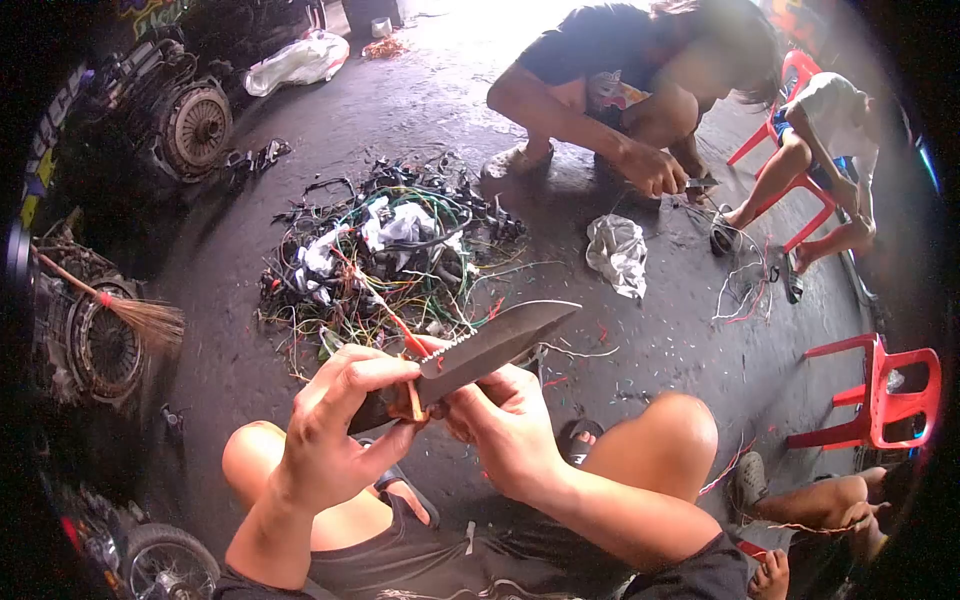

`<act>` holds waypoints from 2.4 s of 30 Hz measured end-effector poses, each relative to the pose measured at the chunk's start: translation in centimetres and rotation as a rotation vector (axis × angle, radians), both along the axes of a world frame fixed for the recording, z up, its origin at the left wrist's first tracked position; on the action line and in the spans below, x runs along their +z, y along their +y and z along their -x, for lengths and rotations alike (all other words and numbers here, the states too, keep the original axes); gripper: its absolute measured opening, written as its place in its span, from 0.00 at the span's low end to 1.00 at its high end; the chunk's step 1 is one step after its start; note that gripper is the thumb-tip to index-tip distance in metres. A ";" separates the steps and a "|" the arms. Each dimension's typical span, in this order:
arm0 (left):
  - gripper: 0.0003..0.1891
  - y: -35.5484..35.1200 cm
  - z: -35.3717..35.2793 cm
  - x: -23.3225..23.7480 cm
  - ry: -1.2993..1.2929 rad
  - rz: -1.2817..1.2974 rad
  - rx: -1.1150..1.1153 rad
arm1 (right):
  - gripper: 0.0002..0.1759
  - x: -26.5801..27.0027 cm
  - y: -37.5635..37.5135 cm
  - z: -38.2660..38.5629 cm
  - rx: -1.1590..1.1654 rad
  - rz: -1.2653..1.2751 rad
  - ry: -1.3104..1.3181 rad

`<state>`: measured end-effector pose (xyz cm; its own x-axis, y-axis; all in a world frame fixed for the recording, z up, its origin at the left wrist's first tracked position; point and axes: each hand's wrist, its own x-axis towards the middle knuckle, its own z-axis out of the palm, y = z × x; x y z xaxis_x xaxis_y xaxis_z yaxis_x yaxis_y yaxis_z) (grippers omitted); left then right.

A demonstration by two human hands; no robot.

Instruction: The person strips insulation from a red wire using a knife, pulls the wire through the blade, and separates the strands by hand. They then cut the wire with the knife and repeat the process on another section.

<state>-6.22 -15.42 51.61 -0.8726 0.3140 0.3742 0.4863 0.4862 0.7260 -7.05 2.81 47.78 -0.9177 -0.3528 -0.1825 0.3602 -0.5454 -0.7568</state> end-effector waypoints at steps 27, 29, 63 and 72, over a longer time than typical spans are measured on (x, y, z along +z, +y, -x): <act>0.27 -0.4 -0.1 0.5 0.083 -0.001 -0.007 | 0.32 1.1 0.6 -0.6 0.114 0.023 0.040; 0.27 -0.6 -0.1 0.3 0.095 0.012 -0.039 | 0.29 0.1 1.1 -0.5 0.163 0.071 0.076; 0.28 -0.5 -0.3 0.5 0.153 0.022 -0.039 | 0.23 0.6 0.6 -0.4 0.092 -0.046 0.330; 0.28 -0.4 -0.4 0.5 0.146 0.048 -0.035 | 0.18 1.0 1.3 -0.5 0.113 -0.149 0.313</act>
<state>-5.79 -15.81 52.14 -0.7983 0.3638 0.4800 0.6022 0.4991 0.6231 -6.57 4.16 48.80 -0.8938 -0.4463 0.0434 0.1508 -0.3904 -0.9082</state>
